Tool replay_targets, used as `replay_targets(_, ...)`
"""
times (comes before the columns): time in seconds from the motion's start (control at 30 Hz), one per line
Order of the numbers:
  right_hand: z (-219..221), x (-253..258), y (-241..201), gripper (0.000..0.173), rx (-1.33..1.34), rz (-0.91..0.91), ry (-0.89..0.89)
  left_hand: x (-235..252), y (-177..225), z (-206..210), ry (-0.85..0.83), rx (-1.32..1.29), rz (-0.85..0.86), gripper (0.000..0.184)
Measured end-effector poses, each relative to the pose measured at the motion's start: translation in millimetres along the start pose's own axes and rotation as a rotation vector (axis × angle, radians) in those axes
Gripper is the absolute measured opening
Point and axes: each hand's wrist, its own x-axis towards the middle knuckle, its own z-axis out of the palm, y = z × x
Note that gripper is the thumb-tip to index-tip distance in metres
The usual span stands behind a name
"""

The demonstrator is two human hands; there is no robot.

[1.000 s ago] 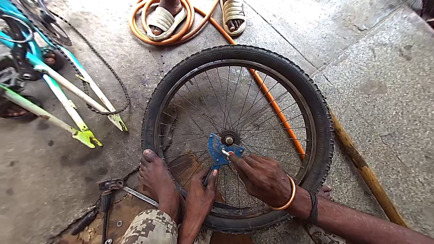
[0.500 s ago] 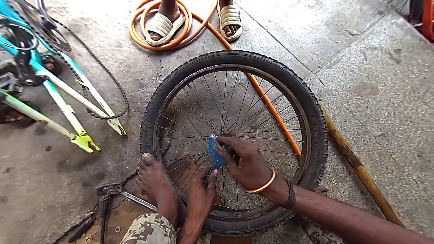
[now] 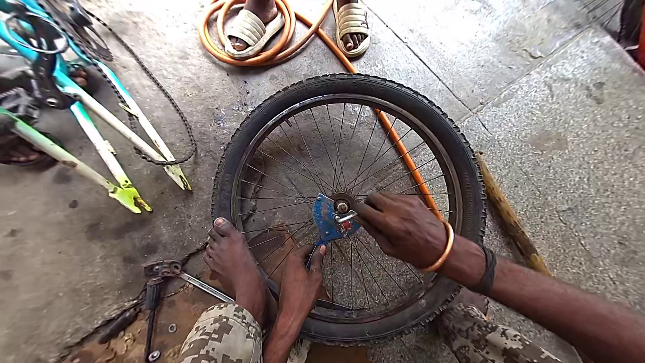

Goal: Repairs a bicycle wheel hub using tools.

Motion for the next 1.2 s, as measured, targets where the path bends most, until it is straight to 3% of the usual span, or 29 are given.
replay_targets(0.07,13,-22,-23,0.02,0.038,0.08,0.023,0,0,0,-0.003,0.021,0.0,0.028)
replay_targets(0.13,26,-31,-47,0.043,0.124,0.108,-0.025,1,0,-1,-0.013,0.041,-0.001,0.03)
replay_targets(0.17,32,-28,-56,0.045,0.159,0.091,-0.057,1,0,-1,-0.018,0.042,0.003,0.03)
replay_targets(0.3,41,23,-62,0.006,0.088,0.043,0.003,1,-2,-1,-0.023,0.007,0.03,0.027)
replay_targets(0.47,4,75,-26,0.019,0.032,0.34,-0.186,2,-1,-2,-0.06,-0.008,-0.013,0.029)
replay_targets(0.57,5,38,-14,0.016,0.046,0.266,-0.094,3,-1,-4,-0.065,-0.014,-0.011,0.03)
replay_targets(0.67,27,-15,-34,0.034,0.052,0.196,0.04,4,-3,-3,-0.076,-0.017,-0.006,0.032)
replay_targets(0.77,39,-25,-70,0.053,0.177,0.151,-0.131,5,-2,-4,-0.092,-0.013,-0.013,0.03)
replay_targets(0.83,42,0,-74,0.044,0.146,0.11,-0.135,5,-2,-3,-0.086,-0.026,0.007,0.028)
replay_targets(0.9,37,34,-63,0.015,0.034,0.143,-0.026,5,-2,-3,-0.084,-0.043,0.006,0.028)
replay_targets(1.0,14,66,-33,0.014,-0.061,0.354,0.02,5,-3,-3,-0.098,-0.045,-0.023,0.031)
replay_targets(1.07,4,59,-15,0.022,-0.043,0.418,-0.021,5,-4,-2,-0.095,-0.036,-0.016,0.032)
replay_targets(1.13,10,28,-15,0.026,0.01,0.323,-0.022,6,-4,-2,-0.096,-0.037,-0.006,0.031)
replay_targets(1.2,21,-4,-34,0.046,0.054,0.238,-0.015,6,-5,-3,-0.106,-0.044,-0.016,0.031)
